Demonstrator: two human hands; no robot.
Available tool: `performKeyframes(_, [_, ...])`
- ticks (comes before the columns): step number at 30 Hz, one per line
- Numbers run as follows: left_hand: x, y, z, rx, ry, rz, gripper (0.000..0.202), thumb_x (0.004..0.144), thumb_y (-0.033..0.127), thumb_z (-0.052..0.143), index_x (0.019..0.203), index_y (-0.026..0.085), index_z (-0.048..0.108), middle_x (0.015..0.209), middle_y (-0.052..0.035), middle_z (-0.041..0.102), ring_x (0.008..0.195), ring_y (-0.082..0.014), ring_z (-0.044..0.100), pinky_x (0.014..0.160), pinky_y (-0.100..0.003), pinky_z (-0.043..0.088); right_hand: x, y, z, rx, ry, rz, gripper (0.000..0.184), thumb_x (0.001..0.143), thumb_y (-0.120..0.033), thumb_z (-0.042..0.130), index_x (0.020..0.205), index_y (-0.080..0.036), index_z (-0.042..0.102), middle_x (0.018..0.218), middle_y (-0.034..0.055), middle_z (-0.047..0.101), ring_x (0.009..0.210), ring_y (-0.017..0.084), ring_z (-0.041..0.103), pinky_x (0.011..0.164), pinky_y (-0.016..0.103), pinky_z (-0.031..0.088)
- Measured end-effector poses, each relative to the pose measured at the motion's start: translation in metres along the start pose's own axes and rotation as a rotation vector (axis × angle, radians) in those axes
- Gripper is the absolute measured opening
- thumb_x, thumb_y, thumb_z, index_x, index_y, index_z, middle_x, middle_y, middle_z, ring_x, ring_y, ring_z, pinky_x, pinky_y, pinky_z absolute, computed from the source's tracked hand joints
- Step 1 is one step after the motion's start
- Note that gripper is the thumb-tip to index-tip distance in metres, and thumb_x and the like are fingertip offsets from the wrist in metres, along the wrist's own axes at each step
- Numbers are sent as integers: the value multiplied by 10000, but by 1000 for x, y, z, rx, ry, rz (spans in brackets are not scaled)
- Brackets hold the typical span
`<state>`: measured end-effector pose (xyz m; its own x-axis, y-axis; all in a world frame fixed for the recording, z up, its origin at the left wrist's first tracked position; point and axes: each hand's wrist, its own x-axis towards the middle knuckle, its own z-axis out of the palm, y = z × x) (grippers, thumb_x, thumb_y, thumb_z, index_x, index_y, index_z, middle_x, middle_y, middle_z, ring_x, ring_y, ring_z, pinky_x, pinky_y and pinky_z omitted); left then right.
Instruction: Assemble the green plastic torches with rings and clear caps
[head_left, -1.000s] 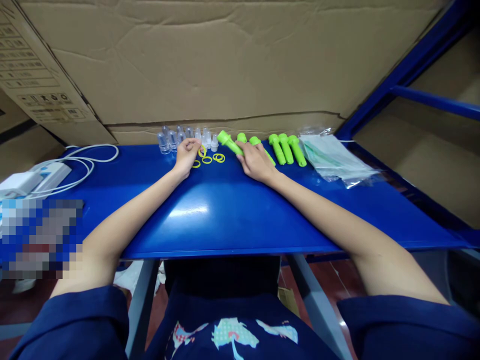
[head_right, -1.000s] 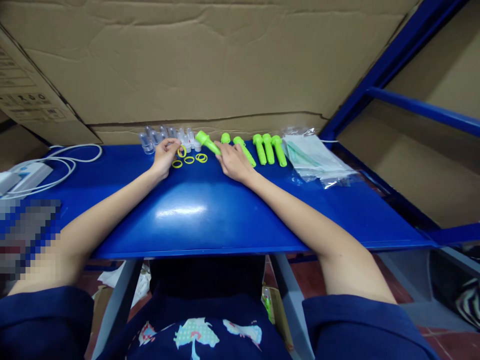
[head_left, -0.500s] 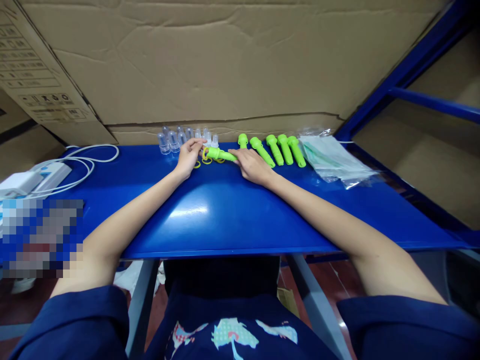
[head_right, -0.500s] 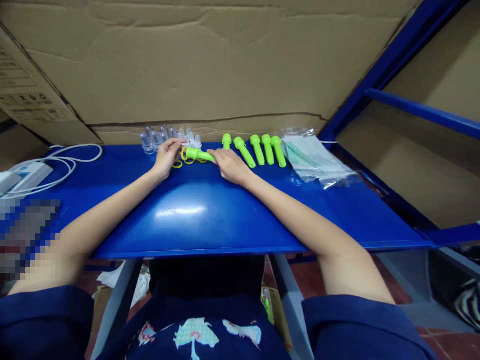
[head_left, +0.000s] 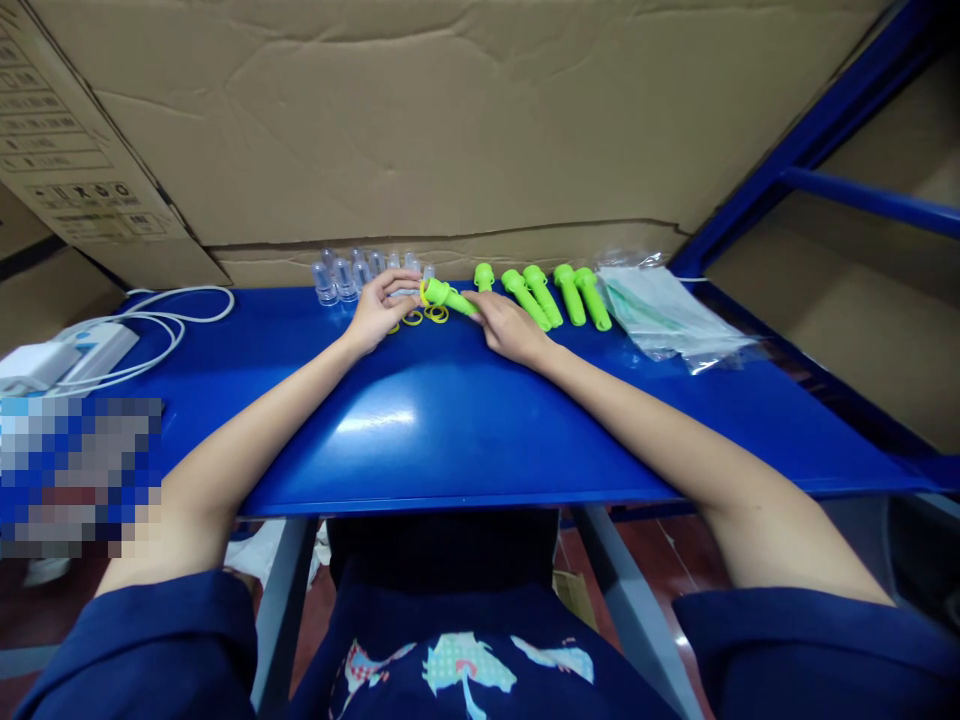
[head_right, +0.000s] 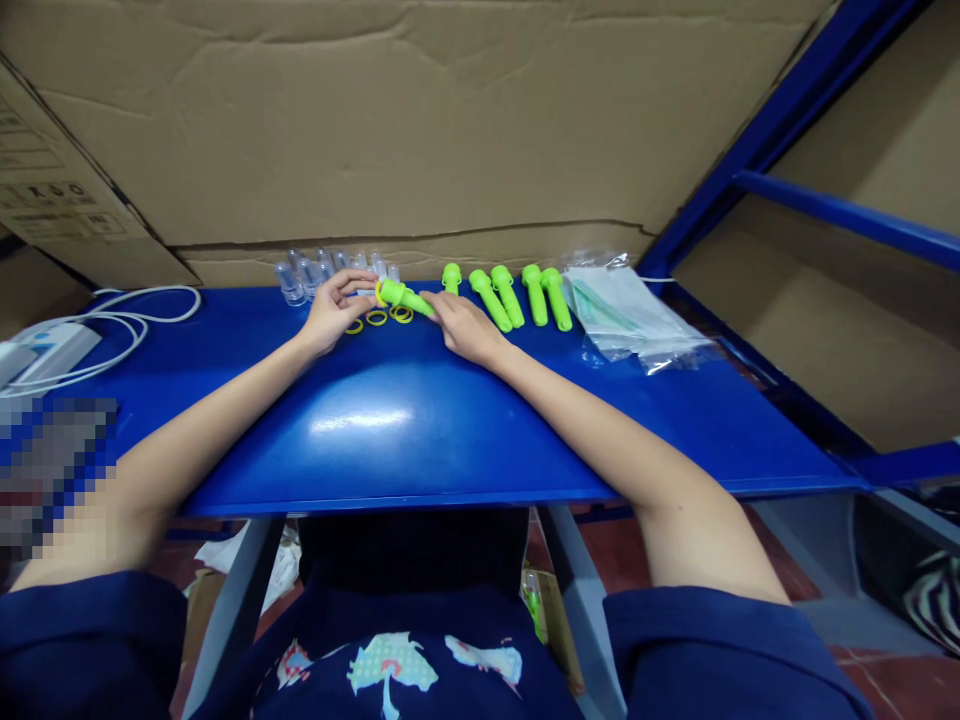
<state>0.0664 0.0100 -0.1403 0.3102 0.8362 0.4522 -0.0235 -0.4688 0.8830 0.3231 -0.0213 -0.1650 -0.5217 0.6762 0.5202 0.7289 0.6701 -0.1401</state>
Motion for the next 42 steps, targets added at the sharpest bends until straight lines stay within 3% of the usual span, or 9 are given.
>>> performKeyframes(6, [1,3,-7,37,-55,-26,407,746,188,818,1113,162,644,952,-60,754,897,-163,741,832,-276,615,0,2,-4,18,-18,-4,478,1024,-244,324,1409,-90,560,1241,217,675,1156,328,629,1011,490,487])
performKeyframes(11, [1,5,-8,38,-65,-28,480,732,170,830,1174,170,643,984,-65,753,888,-162,741,846,-281,623,0,1,-3,22,-22,1,465,1025,-241,325,1401,-106,564,1256,214,672,1181,330,623,1028,498,476])
performKeyframes(18, [3,6,-15,41,-84,-29,709,688,273,891,1334,184,615,1048,-82,762,915,-176,744,866,-284,615,-2,-8,-7,0,-30,-33,467,1017,-281,327,1380,-64,525,1287,237,657,1174,329,638,1018,473,486])
performKeyframes(24, [0,9,-6,30,-144,-16,752,674,367,920,1346,212,617,1039,-70,763,865,-154,723,838,-269,598,-4,-32,-12,60,-101,24,395,1013,-392,386,1274,-130,524,1056,159,709,858,267,685,747,358,508])
performKeyframes(29, [-3,13,1,40,-132,9,688,694,366,919,1299,197,639,968,-57,754,840,-151,713,833,-270,579,-3,-33,-11,156,-84,53,390,997,-405,430,1263,-134,517,914,99,685,719,220,637,660,323,454])
performKeyframes(35, [-5,12,1,71,-286,-47,858,696,355,905,1445,200,517,823,-9,747,720,-126,694,700,-217,517,1,-32,-8,415,59,173,569,1044,-634,250,1043,-188,603,848,75,656,732,209,619,748,361,501])
performKeyframes(38, [-9,15,7,70,-413,-89,915,719,350,884,1510,218,444,838,-12,753,690,-124,692,657,-214,495,4,-36,-6,613,78,245,624,993,-738,329,1231,-220,581,989,78,690,772,202,652,754,360,543])
performKeyframes(42, [-13,16,15,3,-497,-123,934,723,356,886,1527,221,429,861,-30,759,695,-146,705,685,-248,526,7,-41,-6,804,-13,176,638,947,-739,468,1302,-232,623,1232,104,696,1140,259,659,1013,441,522])
